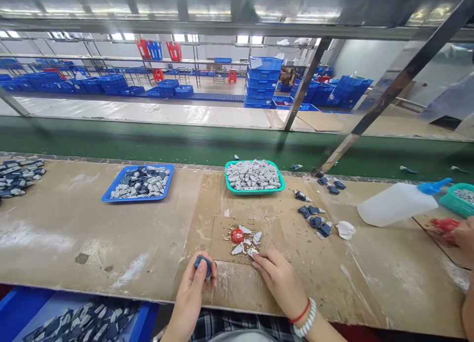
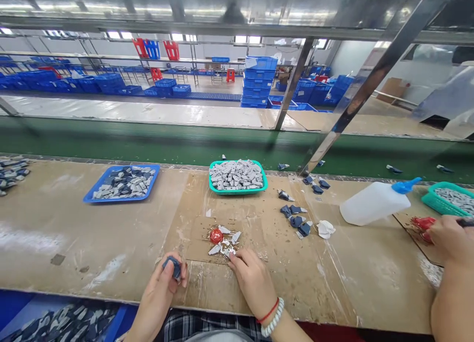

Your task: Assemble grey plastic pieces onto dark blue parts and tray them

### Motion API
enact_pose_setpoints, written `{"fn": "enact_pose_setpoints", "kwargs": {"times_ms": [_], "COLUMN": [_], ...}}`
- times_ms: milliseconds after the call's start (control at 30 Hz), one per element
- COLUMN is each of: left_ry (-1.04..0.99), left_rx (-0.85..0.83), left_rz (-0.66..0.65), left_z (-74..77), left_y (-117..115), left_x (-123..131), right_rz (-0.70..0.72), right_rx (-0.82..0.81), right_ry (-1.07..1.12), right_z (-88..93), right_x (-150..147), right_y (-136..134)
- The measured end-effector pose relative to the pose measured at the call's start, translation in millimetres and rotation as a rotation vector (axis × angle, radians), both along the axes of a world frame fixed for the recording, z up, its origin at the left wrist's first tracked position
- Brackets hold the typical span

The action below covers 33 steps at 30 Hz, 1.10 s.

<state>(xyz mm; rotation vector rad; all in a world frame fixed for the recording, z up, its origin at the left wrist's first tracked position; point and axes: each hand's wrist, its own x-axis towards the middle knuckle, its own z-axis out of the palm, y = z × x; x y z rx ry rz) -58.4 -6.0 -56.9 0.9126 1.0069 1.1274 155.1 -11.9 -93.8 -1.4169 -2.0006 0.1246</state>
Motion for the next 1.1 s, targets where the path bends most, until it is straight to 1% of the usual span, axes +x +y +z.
{"fn": "enact_pose_setpoints", "kwargs": {"times_ms": [100, 200, 267, 333, 433, 567, 667, 733, 767, 833, 967, 1033, 1100], "left_ry": [0.017, -0.010, -0.011, 0.008, 0.038, 0.111, 0.223, 0.264, 0.270, 0.271, 0.304, 0.344, 0.412], "left_rx": [-0.001, -0.023, -0.031, -0.032, -0.035, -0.030, 0.060, 0.127, 0.148, 0.172, 0.198, 0.221, 0.234], "left_rz": [-0.025, -0.090, -0.117, -0.147, -0.182, -0.214, -0.259, -0.313, -0.342, -0.386, -0.412, -0.405, -0.359], "left_z": [-2.7, -6.0, -6.7, -6.2, -4.9, -2.4, 4.9, 12.7, 17.0, 25.1, 35.9, 38.4, 39.9], "left_y": [0.8, 4.2, 7.6, 11.3, 16.9, 22.7, 25.4, 26.5, 26.8, 27.2, 26.4, 24.9, 22.3], "left_x": [1.6, 9.0, 14.9, 19.7, 24.2, 29.5, 38.3, 46.8, 51.3, 59.7, 69.1, 70.9, 73.3], "right_rz": [0.047, 0.078, 0.083, 0.093, 0.094, -0.005, -0.041, -0.033, -0.015, 0.027, 0.082, 0.117, 0.126], "right_rx": [0.010, -0.010, -0.019, -0.045, -0.152, -0.399, -0.567, -0.593, -0.562, -0.431, -0.113, 0.003, 0.083], "right_ry": [-0.029, -0.042, -0.024, 0.041, 0.258, 0.684, 1.014, 1.151, 1.172, 1.107, 0.780, 0.641, 0.520], "right_z": [-0.4, 0.1, 0.3, 1.1, 5.0, 18.5, 32.3, 41.5, 45.9, 54.4, 68.7, 72.8, 74.0], "right_x": [2.7, 4.7, 4.8, 5.1, 8.4, 16.5, 20.1, 20.1, 19.6, 18.1, 14.2, 11.7, 8.7], "right_y": [-3.6, -3.1, -1.5, 0.1, 2.3, 6.7, 10.0, 10.3, 9.8, 7.7, 3.5, 1.9, -0.5]}}
